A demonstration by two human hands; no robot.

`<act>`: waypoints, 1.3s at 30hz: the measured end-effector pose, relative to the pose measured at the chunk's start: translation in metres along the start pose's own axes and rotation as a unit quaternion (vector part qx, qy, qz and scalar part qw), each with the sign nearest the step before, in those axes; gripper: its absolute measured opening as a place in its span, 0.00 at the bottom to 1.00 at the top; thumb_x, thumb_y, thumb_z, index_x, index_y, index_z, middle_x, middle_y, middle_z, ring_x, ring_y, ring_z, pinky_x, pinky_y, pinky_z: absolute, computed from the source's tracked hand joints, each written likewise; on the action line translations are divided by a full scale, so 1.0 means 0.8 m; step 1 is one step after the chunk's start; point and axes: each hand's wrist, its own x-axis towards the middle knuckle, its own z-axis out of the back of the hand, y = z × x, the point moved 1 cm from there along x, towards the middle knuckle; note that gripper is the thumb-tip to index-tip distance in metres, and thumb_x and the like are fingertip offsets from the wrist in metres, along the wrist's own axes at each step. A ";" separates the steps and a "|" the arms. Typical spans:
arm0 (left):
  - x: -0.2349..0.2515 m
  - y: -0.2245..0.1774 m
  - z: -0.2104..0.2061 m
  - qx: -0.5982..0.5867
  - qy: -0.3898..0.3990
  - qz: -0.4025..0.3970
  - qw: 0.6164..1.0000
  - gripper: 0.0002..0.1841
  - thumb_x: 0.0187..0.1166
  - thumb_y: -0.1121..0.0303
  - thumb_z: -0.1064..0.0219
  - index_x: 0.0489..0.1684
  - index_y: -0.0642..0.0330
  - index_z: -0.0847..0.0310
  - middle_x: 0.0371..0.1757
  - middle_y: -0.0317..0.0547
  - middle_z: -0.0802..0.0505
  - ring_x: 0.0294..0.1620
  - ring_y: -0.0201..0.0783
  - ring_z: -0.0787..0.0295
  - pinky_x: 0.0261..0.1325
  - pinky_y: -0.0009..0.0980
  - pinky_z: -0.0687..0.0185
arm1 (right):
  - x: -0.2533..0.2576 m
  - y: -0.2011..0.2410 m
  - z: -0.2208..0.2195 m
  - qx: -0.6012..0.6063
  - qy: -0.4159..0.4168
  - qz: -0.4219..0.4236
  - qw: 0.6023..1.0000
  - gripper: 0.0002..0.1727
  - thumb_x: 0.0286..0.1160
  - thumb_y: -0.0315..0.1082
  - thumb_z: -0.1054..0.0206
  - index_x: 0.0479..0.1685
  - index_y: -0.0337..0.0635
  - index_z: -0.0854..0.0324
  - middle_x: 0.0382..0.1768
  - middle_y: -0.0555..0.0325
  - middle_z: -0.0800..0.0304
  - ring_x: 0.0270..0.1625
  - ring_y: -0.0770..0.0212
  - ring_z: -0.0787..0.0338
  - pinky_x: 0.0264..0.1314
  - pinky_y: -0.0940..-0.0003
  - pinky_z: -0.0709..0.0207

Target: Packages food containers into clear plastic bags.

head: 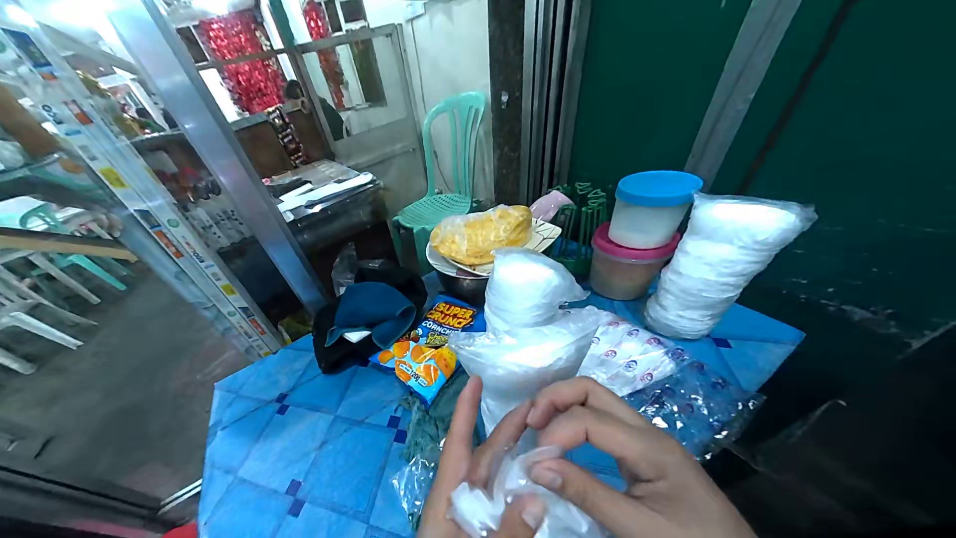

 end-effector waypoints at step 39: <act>0.003 0.005 0.009 -0.041 -0.119 -0.039 0.991 0.11 0.72 0.75 0.24 0.51 0.59 0.11 0.43 0.38 0.05 0.42 0.25 0.09 0.50 0.24 0.11 | -0.005 0.011 0.020 -0.038 0.013 0.007 0.999 0.19 0.89 0.43 0.41 0.36 0.39 0.13 0.34 0.58 0.10 0.46 0.68 0.12 0.60 0.65 0.21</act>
